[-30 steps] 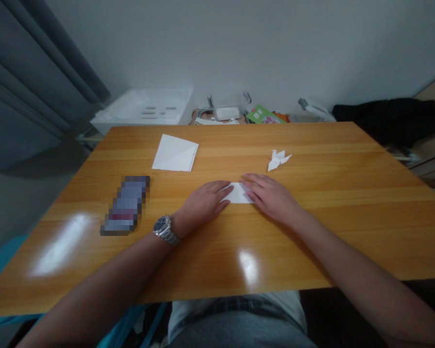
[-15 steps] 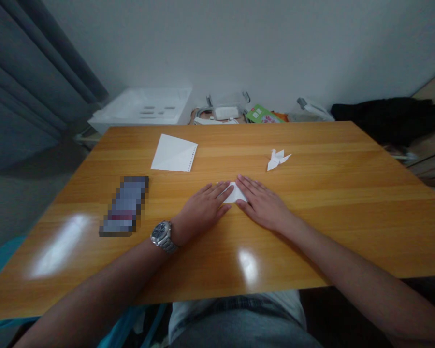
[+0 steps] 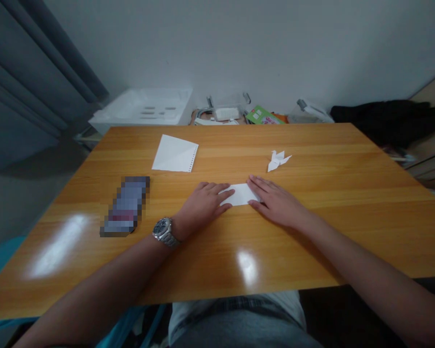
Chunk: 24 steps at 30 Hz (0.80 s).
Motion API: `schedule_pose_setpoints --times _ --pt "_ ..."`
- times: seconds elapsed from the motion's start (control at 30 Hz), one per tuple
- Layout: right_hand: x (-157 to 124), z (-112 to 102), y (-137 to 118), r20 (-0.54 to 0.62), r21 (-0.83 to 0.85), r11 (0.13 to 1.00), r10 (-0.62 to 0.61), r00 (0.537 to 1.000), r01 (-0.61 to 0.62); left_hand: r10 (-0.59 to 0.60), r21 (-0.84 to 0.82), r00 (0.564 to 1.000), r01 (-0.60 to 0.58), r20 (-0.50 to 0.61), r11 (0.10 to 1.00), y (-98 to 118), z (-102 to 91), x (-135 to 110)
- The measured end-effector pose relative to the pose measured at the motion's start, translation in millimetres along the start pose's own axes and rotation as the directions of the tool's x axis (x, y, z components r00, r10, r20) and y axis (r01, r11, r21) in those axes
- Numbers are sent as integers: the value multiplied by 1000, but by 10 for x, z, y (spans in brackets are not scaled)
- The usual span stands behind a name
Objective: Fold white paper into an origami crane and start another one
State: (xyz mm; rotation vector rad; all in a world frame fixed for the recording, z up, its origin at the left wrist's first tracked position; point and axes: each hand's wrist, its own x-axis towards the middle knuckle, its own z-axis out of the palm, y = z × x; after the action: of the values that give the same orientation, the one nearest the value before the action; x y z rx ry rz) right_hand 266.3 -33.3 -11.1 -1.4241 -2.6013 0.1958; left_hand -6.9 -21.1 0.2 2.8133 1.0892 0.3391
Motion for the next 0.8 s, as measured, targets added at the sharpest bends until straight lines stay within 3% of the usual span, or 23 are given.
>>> schedule_pose_setpoints --times 0.3,0.4,0.57,0.67,0.8 --pt "126 -191 28 15 51 975 -219 976 218 53 -39 998 -54 -20 998 -72 -56 3" --pt "138 -174 58 19 77 962 -262 965 260 66 -14 998 -66 -26 998 -79 -57 9" --pt "114 -101 71 -75 54 941 -330 941 335 95 2 992 -95 -80 995 -66 -56 10" --pt "103 -87 60 -131 122 936 -315 940 330 91 -24 991 -93 -103 995 -64 -61 13" --pt "118 -130 20 -219 256 935 -193 957 247 41 -87 986 -56 -160 995 -50 -83 15"
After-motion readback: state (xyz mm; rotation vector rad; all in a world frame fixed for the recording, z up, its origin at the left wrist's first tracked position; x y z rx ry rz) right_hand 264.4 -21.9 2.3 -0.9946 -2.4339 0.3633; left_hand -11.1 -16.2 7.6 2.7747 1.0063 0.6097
